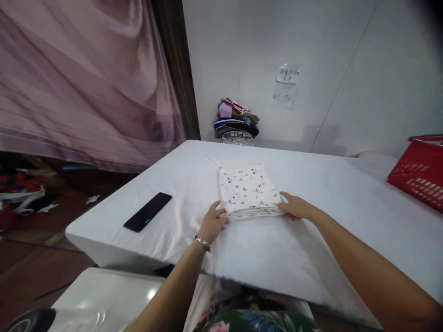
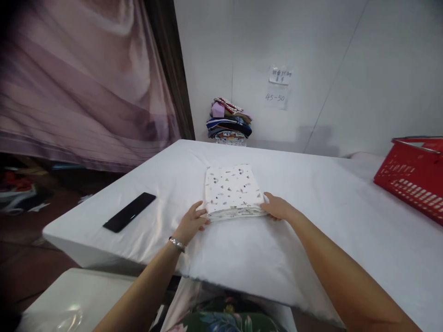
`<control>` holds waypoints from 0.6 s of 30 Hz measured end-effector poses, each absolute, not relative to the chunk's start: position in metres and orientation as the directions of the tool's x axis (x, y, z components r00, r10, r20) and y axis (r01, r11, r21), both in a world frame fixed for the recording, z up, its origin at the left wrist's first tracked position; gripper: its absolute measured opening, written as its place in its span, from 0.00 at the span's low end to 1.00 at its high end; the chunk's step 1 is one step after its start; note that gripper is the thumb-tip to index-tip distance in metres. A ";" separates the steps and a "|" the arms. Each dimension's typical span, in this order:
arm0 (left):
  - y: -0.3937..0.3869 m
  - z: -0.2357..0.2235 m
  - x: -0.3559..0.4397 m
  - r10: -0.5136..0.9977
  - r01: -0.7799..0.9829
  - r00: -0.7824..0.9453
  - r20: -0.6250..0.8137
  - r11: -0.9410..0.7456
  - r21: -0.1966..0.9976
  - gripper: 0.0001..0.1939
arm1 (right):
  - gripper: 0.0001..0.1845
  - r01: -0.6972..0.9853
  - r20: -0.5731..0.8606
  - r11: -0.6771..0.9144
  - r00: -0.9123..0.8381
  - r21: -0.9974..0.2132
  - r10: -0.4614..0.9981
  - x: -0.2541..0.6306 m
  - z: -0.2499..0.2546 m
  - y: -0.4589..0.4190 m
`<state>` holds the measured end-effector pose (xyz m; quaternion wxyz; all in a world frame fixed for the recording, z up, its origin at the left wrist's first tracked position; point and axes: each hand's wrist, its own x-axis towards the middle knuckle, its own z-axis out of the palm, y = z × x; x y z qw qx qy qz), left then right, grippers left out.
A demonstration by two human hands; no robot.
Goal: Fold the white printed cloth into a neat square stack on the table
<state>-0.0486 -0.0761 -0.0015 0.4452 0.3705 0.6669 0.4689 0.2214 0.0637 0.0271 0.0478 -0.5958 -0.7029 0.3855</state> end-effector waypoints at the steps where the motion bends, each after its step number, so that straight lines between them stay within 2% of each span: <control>1: -0.077 -0.003 -0.048 0.923 0.148 -0.327 -0.203 0.262 0.954 0.37 | 0.37 0.795 -0.401 -0.017 -0.286 -0.606 0.870 0.222 0.027 0.064; 4: -0.081 -0.005 -0.044 0.952 0.417 -0.300 -0.063 0.190 0.889 0.39 | 0.37 0.765 -0.449 -0.088 -0.277 -0.638 0.850 0.223 0.025 0.063; 9: -0.082 -0.004 -0.034 0.974 0.777 -0.228 -0.002 0.183 0.603 0.42 | 0.37 0.726 -0.491 -0.168 -0.259 -0.667 0.832 0.225 0.015 0.065; 13: -0.076 -0.004 -0.031 0.980 0.900 -0.168 0.103 0.110 0.423 0.39 | 0.36 0.705 -0.461 -0.173 -0.240 -0.688 0.854 0.226 0.008 0.066; 18: -0.071 -0.001 -0.036 0.984 0.942 -0.142 0.104 0.102 0.320 0.36 | 0.36 0.669 -0.428 -0.173 -0.237 -0.723 0.872 0.227 0.006 0.064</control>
